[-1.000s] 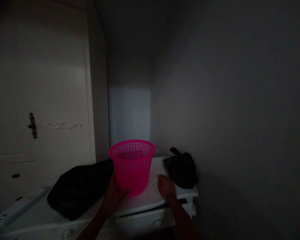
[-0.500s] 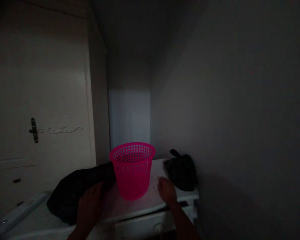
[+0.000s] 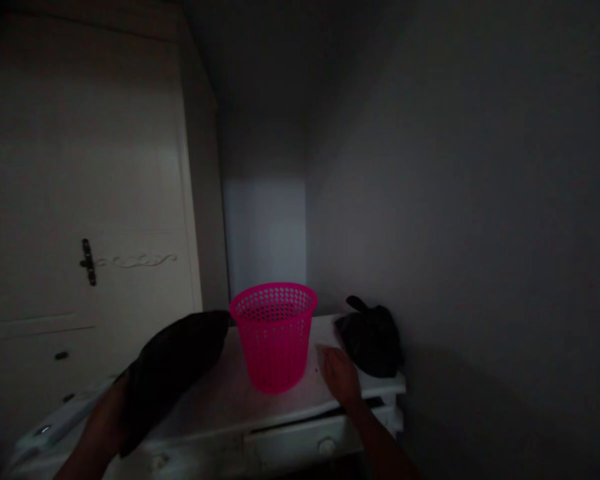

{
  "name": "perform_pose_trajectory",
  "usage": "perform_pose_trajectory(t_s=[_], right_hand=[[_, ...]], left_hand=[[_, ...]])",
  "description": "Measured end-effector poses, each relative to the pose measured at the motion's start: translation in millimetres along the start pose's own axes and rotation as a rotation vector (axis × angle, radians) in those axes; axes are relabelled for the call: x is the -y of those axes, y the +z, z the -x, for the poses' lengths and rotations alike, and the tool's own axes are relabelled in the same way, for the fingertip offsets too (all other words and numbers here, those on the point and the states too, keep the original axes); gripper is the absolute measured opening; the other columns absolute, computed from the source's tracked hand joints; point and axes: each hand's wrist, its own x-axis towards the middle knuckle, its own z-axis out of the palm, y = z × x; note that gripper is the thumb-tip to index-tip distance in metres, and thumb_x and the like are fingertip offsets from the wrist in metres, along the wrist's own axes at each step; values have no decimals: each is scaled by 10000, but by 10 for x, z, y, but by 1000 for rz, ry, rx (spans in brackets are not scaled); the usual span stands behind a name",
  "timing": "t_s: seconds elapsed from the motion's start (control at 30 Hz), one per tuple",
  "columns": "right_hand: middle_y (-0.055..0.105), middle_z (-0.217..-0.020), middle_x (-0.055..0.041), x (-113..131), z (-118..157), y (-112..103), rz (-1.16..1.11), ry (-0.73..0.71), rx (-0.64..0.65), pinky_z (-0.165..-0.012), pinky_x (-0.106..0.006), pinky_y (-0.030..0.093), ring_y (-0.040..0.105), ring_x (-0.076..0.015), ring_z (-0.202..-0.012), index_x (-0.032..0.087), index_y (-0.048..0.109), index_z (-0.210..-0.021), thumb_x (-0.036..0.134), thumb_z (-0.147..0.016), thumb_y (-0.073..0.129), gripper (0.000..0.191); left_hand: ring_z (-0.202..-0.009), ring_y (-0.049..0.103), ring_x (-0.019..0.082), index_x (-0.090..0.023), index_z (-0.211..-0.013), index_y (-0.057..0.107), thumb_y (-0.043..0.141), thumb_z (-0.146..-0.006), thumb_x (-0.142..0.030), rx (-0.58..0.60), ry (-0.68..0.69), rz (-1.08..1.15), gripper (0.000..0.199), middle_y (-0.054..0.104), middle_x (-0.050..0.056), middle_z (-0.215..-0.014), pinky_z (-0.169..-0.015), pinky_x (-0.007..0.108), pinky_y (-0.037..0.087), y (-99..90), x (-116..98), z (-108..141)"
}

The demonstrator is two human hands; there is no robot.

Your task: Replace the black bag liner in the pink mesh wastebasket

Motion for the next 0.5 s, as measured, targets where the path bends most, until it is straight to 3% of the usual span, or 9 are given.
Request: perform_pose_trajectory(t_s=[0.07, 0.13, 0.2, 0.23, 0.3, 0.33, 0.4, 0.43, 0.5], right_hand=[[761, -1043, -135, 217, 108, -34, -89, -105, -2, -1020, -460, 528, 685, -284, -1039, 228, 747, -1044, 318, -1011, 365, 394], [760, -992, -101, 572, 259, -30, -242, -211, 106, -1010, -462, 536, 687, -276, -1003, 260, 749, -994, 375, -1011, 431, 339], [764, -1136, -60, 1034, 405, 15, -473, -236, 255, -1041, -464, 530, 677, -292, -1131, 320, 747, -1116, 428, -953, 597, 247], [745, -1251, -48, 1282, 458, 47, -616, -161, 258, -1071, -478, 520, 662, -310, -1204, 353, 713, -1240, 447, -900, 680, 355], [692, -1404, -31, 1743, 495, 115, -922, 27, 284, -1062, -490, 538, 670, -330, -1234, 415, 569, -1464, 475, -847, 742, 643], [717, -1364, -32, 1927, 482, 145, -1061, 105, 337, -1014, -492, 567, 695, -339, -1191, 425, 526, -1507, 476, -843, 752, 703], [791, -1172, -39, 2144, 416, 194, -1207, 174, 357, -983, -493, 575, 711, -363, -1140, 373, 692, -1341, 497, -814, 774, 547], [806, -1089, -34, 2169, 382, 211, -1214, 193, 355, -989, -497, 567, 712, -368, -1118, 343, 769, -1198, 528, -804, 778, 435], [811, -1054, -29, 2074, 342, 225, -1180, 261, 273, -1047, -510, 531, 696, -366, -1132, 300, 814, -1015, 625, -767, 789, 409]], left_hand=[[-1029, 750, 389, -203, -971, 750, 631, -715, -416, 52, -144, 141, 354, 786, 96, -846, -872, 552, 629, -53, -148, 129], [-956, 768, 371, -196, -952, 759, 641, -702, -424, 130, -349, 322, 359, 784, 85, -805, -832, 539, 646, -62, -298, 326], [-952, 772, 376, -200, -883, 760, 681, -672, -449, 218, -493, 408, 336, 776, 81, -765, -822, 528, 654, -27, -424, 570], [-981, 768, 389, -204, -838, 756, 707, -647, -454, 256, -533, 414, 318, 776, 84, -755, -838, 532, 652, 5, -466, 698], [-1083, 740, 415, -221, -772, 745, 758, -589, -419, 282, -509, 392, 269, 789, 83, -775, -910, 539, 634, 84, -496, 934], [-1138, 719, 424, -233, -752, 740, 778, -565, -394, 257, -465, 364, 249, 799, 77, -796, -952, 540, 620, 120, -488, 1030], [-1236, 672, 428, -257, -746, 736, 807, -551, -384, 146, -376, 322, 244, 815, 60, -854, -1019, 535, 591, 156, -449, 1149], [-1265, 657, 427, -268, -760, 738, 806, -564, -410, 85, -356, 326, 251, 818, 54, -876, -1030, 541, 586, 149, -432, 1167], [-1275, 655, 421, -282, -814, 748, 770, -618, -487, 13, -356, 397, 285, 818, 55, -909, -1005, 562, 597, 85, -432, 1132]])
